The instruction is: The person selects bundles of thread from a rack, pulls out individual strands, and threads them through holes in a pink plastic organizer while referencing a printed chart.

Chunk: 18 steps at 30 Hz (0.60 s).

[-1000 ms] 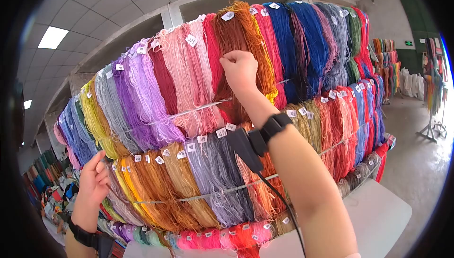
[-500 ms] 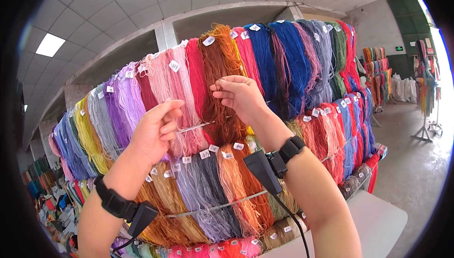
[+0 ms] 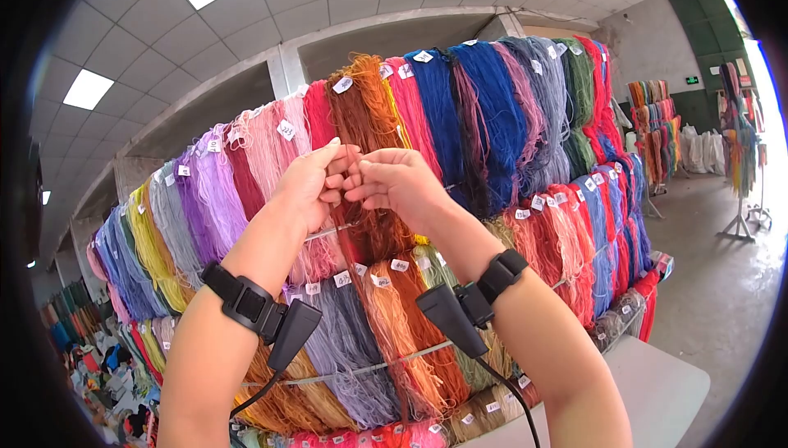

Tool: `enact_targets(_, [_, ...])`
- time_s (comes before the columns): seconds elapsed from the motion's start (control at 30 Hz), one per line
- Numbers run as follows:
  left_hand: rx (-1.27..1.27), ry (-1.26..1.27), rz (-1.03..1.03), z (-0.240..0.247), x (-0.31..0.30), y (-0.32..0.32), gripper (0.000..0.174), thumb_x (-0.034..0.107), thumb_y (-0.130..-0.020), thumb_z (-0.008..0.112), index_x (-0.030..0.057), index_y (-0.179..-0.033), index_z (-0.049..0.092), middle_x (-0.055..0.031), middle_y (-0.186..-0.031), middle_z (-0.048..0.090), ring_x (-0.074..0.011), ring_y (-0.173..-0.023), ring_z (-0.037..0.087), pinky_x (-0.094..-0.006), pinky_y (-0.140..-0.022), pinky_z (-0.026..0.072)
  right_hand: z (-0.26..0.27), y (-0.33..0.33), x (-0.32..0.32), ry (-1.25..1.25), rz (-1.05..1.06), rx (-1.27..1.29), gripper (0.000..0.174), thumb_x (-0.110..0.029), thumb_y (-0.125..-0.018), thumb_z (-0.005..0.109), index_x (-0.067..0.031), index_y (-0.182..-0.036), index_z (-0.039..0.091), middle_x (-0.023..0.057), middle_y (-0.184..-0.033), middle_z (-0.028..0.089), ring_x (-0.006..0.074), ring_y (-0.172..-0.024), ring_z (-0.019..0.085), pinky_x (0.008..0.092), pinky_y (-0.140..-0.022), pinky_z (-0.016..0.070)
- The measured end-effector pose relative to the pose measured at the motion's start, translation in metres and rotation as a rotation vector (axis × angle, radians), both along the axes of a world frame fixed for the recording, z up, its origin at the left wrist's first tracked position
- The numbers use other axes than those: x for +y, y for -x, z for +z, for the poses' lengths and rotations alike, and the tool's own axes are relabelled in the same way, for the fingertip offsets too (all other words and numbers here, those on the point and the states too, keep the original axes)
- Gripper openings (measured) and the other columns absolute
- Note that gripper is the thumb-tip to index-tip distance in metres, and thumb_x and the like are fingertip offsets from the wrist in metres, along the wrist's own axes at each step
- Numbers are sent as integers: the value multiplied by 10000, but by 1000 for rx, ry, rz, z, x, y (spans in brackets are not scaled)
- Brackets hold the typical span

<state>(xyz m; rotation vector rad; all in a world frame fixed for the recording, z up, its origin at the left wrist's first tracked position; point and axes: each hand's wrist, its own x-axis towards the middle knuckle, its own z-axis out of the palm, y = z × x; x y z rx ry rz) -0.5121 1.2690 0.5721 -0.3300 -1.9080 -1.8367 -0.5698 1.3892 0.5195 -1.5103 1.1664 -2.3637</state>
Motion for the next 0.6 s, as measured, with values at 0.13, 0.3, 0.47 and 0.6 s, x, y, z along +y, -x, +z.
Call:
enact_targets(0.13, [53, -25, -86, 7, -2, -4, 166, 178, -851, 490, 34, -823, 566, 25, -584, 491, -35, -411, 302, -185, -368, 237, 0, -1, -4, -101, -118, 134, 152, -124, -827, 492, -11, -896, 566, 60, -779, 602, 129, -674, 593, 238, -589, 466])
enact_targets(0.3, [156, 196, -48, -8, -48, -66, 147, 164, -839, 514, 24, -801, 543, 87, -524, 329, -4, -409, 269, -179, -362, 208, -10, 9, -21, -72, -81, 27, 280, -97, -835, 469, 12, -1092, 480, 119, -1091, 512, 190, -915, 549, 305, -739, 450])
enact_targets(0.47, [-91, 492, 424, -115, -175, -211, 234, 161, -773, 528, 53, -568, 496, 25, -497, 401, -68, -410, 344, -217, -375, 237, -18, 31, -22, 14, -103, -47, 370, -57, -816, 459, 44, -1167, 400, 139, -1176, 446, 233, -1056, 471, 337, -827, 422])
enact_targets(0.6, [-794, 445, 694, -230, -292, -361, 311, 177, -739, 537, 60, -475, 419, -18, -464, 410, -124, -397, 388, -252, -353, 297, -19, 37, -20, 50, -273, -52, 295, -51, -788, 503, 32, -1070, 479, 95, -1035, 515, 176, -933, 519, 281, -753, 439])
